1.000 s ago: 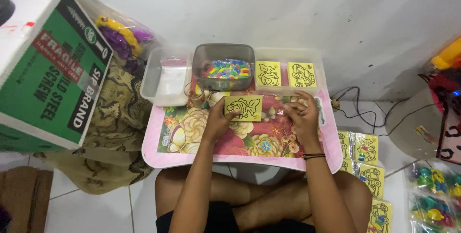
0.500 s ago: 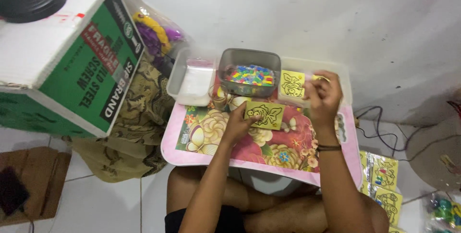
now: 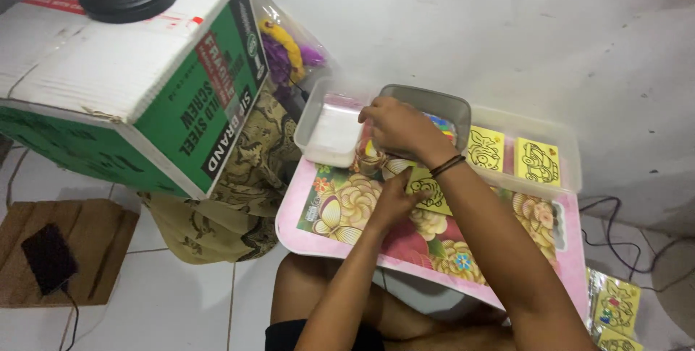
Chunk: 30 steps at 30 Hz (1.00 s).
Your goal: The person sits on the floor and packs small yellow cards with fish designs and colorful plastic pieces into clear plastic bags. They place the items into the bags, seal them, and set the finished packages aside on the floor.
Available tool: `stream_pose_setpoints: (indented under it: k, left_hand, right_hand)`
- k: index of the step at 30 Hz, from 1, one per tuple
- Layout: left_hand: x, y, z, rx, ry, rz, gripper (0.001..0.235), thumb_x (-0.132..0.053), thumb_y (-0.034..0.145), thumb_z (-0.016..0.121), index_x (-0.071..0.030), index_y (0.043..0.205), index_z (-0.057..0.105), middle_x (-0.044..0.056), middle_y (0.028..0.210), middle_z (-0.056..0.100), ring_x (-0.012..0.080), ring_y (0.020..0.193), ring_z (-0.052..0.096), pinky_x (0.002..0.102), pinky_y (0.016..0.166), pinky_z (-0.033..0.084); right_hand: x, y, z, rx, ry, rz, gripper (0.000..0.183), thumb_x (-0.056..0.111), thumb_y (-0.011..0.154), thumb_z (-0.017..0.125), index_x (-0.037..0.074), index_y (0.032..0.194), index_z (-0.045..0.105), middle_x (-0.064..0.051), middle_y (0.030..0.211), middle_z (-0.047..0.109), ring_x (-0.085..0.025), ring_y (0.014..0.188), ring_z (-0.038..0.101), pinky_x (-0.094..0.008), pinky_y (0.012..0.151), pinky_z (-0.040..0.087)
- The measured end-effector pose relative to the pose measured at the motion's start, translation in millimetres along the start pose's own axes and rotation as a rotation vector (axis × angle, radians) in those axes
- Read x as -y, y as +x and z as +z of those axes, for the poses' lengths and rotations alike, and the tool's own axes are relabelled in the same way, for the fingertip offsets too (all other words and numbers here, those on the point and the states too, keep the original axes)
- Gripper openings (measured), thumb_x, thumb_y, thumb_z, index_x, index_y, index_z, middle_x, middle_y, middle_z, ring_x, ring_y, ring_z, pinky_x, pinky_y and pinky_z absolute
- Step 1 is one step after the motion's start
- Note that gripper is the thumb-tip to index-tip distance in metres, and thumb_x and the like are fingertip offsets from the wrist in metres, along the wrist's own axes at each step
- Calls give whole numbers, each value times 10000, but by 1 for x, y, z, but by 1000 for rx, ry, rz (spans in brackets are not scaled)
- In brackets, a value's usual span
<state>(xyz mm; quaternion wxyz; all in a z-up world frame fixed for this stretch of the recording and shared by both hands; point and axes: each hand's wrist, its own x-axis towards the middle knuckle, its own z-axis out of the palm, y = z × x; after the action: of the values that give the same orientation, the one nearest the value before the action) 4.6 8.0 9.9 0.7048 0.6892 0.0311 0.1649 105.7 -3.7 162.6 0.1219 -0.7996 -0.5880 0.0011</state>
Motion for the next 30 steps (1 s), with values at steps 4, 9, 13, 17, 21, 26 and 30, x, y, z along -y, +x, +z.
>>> stream_pose_setpoints:
  k: [4,9,13,17,21,26,30]
  left_hand:
    - [3,-2,2,2,-32,2,383,-100,810,823,4,1149,678,167,913,727,200,887,659,396,780,552]
    - [8,3,6,-3,-98,1,292,-126,848,794,-93,1111,672,66,898,709,147,858,601,346,797,528]
    - [9,3,3,-12,-39,-6,313,-99,842,785,-88,1129,660,90,894,714,179,844,624,385,792,527]
    - [-17,-4,3,-9,-27,-8,283,-74,859,757,-88,1122,651,102,897,718,192,851,639,377,802,534]
    - [-9,1,4,1,-41,-5,218,-51,885,748,-70,1087,668,98,885,729,181,825,643,351,790,543]
    - [-19,-3,4,-9,-49,-15,248,-58,868,764,-74,1102,681,96,894,746,175,848,679,353,780,561]
    - [-23,-2,6,-14,-57,-23,234,-49,859,762,-75,1079,686,84,856,725,165,810,656,345,761,556]
  right_hand:
    - [-22,19,13,21,40,89,224,188,908,590,155,1112,677,-169,1051,673,-430,1034,676,-512,876,547]
    - [-39,4,-4,-31,-62,421,156,247,895,641,189,929,782,-83,854,754,-342,892,750,-450,748,593]
    - [-82,-5,17,37,-129,455,216,254,888,599,171,973,780,-143,938,761,-379,993,729,-513,813,596]
    - [-93,-9,23,200,-49,517,366,206,903,606,148,1246,718,-170,1204,720,-382,1204,649,-513,994,521]
    - [-129,-7,47,281,30,614,604,109,907,559,226,1499,548,-233,1346,655,-424,1241,629,-547,998,533]
    - [-106,-8,36,239,-19,496,486,110,856,683,151,1339,652,-198,1176,748,-409,1207,655,-551,1018,532]
    - [-124,-2,58,199,-62,471,417,163,866,662,235,1272,721,-104,1134,767,-396,1228,625,-683,1087,369]
